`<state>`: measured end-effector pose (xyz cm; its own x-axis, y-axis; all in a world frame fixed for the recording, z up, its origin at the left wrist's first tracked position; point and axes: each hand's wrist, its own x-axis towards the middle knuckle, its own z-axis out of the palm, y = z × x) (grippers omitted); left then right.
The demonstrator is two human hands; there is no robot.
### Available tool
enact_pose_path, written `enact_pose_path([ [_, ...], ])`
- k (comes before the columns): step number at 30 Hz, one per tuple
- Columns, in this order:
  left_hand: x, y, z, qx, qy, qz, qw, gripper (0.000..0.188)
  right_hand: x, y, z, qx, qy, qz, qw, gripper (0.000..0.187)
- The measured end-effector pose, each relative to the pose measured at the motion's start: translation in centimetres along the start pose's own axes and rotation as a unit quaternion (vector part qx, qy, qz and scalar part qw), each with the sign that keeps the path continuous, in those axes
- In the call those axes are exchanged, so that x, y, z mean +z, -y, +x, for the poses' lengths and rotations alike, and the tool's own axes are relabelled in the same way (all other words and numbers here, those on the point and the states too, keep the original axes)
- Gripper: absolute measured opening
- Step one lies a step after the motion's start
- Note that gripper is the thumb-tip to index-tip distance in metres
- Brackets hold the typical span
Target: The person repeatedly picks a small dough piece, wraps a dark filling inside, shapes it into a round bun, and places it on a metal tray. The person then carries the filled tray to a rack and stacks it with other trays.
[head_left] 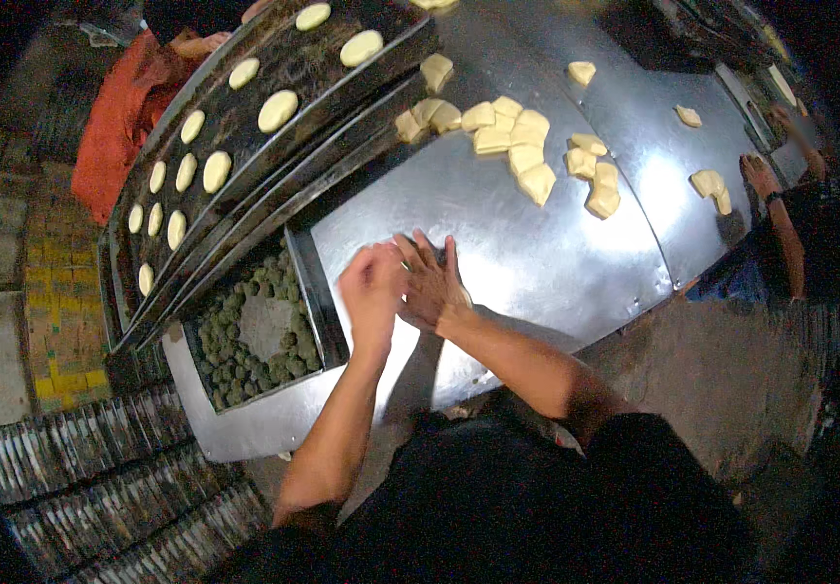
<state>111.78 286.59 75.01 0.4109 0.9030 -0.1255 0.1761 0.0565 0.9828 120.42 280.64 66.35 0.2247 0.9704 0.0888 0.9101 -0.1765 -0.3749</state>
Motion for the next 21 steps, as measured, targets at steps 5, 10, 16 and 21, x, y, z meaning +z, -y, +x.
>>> enact_pose_path([
  [5,17.3,1.3,6.5,0.176,0.153,0.265,0.936,0.037,-3.3,-2.1,-5.2,-0.024,-0.104,0.122,0.987,0.065],
  [10,26.4,4.9,9.0,0.193,0.067,0.340,0.918,0.036,-6.0,-3.4,-9.8,0.196,0.066,0.487,0.848,0.033],
  [16,10.0,4.9,6.1,0.173,0.246,0.331,0.894,0.028,-14.7,-4.7,-9.4,0.292,0.153,0.502,0.799,0.036],
  [21,-7.2,6.6,-7.8,0.021,0.141,0.327,0.934,0.027,-21.1,-0.5,2.1,-0.097,0.022,0.339,0.936,0.027],
])
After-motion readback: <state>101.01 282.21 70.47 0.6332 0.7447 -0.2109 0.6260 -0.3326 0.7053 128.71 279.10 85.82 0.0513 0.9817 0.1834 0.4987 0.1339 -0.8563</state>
